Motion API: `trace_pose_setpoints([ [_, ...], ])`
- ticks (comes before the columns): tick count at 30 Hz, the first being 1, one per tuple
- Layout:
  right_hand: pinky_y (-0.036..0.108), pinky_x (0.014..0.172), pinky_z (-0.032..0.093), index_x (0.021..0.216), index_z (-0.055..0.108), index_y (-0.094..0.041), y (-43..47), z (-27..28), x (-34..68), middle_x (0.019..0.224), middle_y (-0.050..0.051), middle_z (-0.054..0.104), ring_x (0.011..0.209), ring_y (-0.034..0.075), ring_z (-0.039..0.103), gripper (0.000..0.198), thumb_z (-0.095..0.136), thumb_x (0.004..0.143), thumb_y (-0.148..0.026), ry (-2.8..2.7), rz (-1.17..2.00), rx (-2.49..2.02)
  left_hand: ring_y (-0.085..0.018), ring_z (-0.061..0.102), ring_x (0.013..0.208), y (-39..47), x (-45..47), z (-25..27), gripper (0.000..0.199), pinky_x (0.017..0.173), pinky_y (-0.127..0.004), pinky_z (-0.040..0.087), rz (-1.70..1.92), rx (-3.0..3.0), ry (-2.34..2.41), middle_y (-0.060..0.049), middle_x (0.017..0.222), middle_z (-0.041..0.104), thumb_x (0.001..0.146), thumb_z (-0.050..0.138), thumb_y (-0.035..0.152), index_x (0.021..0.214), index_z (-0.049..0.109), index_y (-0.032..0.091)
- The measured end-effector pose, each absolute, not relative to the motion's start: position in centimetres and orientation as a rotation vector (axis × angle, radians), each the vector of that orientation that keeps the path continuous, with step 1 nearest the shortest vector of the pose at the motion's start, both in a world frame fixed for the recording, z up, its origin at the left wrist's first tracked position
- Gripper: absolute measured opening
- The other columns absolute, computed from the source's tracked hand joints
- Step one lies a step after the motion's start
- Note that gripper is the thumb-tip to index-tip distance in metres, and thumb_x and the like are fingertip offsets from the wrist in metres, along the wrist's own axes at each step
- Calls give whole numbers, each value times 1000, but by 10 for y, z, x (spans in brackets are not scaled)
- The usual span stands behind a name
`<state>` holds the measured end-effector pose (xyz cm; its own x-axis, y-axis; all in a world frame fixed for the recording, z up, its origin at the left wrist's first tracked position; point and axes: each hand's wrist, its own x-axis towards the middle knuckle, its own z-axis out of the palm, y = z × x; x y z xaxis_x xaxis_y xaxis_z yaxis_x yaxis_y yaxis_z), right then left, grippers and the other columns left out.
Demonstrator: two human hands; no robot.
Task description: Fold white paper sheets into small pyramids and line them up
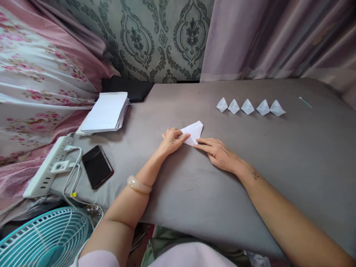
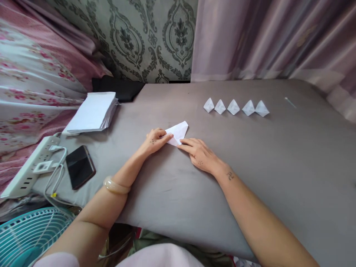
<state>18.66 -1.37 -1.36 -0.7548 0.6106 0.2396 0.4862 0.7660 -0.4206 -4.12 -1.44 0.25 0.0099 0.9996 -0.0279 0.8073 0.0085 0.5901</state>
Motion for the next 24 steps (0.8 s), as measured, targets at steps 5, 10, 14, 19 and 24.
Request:
trace_pose_setpoints([
  [5,44,106,41,128,60,-28,-14,-14,187,138,5,55,127,20,50,53,37,87,-3,-2590,501,-849,-25,48,108,-15,-48,-3,35,100,-44,32,558,1897,1819,-6,108,62,85,56,54,83,64,20],
  [10,45,106,41,130,59,-27,-14,-15,188,139,7,55,126,21,50,56,38,85,-1,-2595,518,-865,-27,45,112,-16,-48,-7,29,99,-45,33,544,1889,1894,-7,116,59,85,57,48,86,66,20],
  [14,46,104,42,127,62,-29,-13,-17,187,138,7,56,126,21,50,56,39,84,-1,-2582,526,-868,-27,45,111,-14,-49,-8,31,98,-44,34,561,1895,1913,-7,116,59,82,62,50,81,65,19],
  [19,45,105,41,127,62,-27,-12,-18,187,138,7,56,126,21,50,53,39,86,-2,-2588,527,-862,-27,44,113,-12,-53,-7,30,97,-43,34,535,1876,1928,-6,117,58,79,67,49,79,63,19],
  [24,46,104,42,124,64,-29,-12,-18,187,136,7,57,125,21,51,51,39,87,-4,-2568,539,-860,-28,45,112,-10,-53,-7,29,96,-43,34,504,1878,1938,-7,118,58,78,68,47,79,63,18],
])
